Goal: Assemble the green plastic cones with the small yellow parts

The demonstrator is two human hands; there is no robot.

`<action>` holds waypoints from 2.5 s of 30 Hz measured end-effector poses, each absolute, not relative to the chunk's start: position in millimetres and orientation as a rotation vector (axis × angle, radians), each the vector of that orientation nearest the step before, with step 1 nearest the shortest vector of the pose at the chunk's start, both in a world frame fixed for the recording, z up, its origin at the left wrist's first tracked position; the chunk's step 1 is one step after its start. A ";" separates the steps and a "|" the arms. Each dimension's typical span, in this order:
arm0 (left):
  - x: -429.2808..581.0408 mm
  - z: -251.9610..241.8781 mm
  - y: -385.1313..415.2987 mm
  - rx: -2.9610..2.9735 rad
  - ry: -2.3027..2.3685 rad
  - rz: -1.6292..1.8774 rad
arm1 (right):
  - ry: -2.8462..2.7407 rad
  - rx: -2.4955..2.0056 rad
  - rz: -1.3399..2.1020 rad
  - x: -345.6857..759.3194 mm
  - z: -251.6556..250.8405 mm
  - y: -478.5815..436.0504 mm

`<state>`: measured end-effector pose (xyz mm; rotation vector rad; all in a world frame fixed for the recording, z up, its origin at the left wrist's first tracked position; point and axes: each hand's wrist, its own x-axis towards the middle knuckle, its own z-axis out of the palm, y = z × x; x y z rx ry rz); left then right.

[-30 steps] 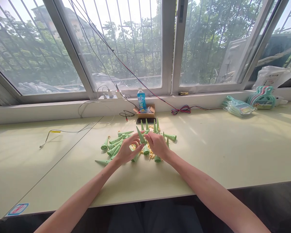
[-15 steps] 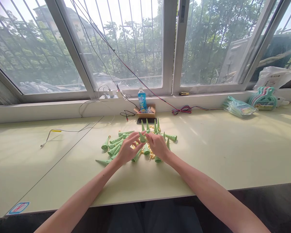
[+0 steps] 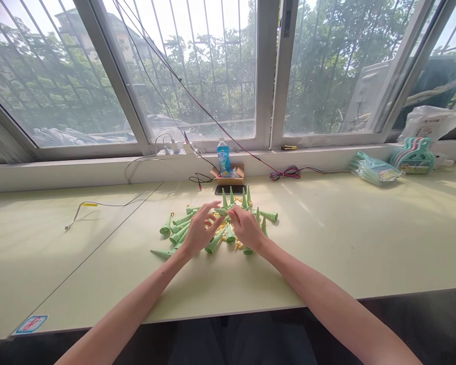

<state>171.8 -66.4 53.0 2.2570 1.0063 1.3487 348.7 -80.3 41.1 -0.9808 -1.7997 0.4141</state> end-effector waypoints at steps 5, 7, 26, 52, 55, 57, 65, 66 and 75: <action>172.0 56.7 -68.2 2.067 1.123 1.305 | -1.754 -0.963 0.332 350.6 40.9 -80.4; 171.4 58.4 -69.2 2.044 1.121 1.228 | -1.795 -0.911 0.314 350.2 41.7 -81.3; 167.6 63.3 -71.6 2.100 0.910 1.069 | -1.827 -0.939 0.408 350.3 39.7 -81.5; 173.2 58.1 -70.7 1.919 0.979 1.152 | -1.755 -0.998 0.294 350.4 39.2 -81.7; 173.8 60.0 -71.3 1.784 0.964 1.092 | -1.791 -0.950 0.272 350.4 40.0 -82.8; 174.4 62.0 -72.5 1.717 0.956 1.064 | -1.817 -0.912 0.266 350.0 40.7 -83.4; 172.6 67.1 -76.0 1.620 0.943 0.947 | -1.893 -0.826 0.244 348.4 39.2 -81.5; 172.2 67.2 -75.9 1.616 0.940 0.929 | -1.904 -0.829 0.243 348.3 38.7 -81.1; 166.5 62.5 -71.0 1.590 0.863 0.839 | -1.908 -0.844 0.312 349.8 40.1 -83.7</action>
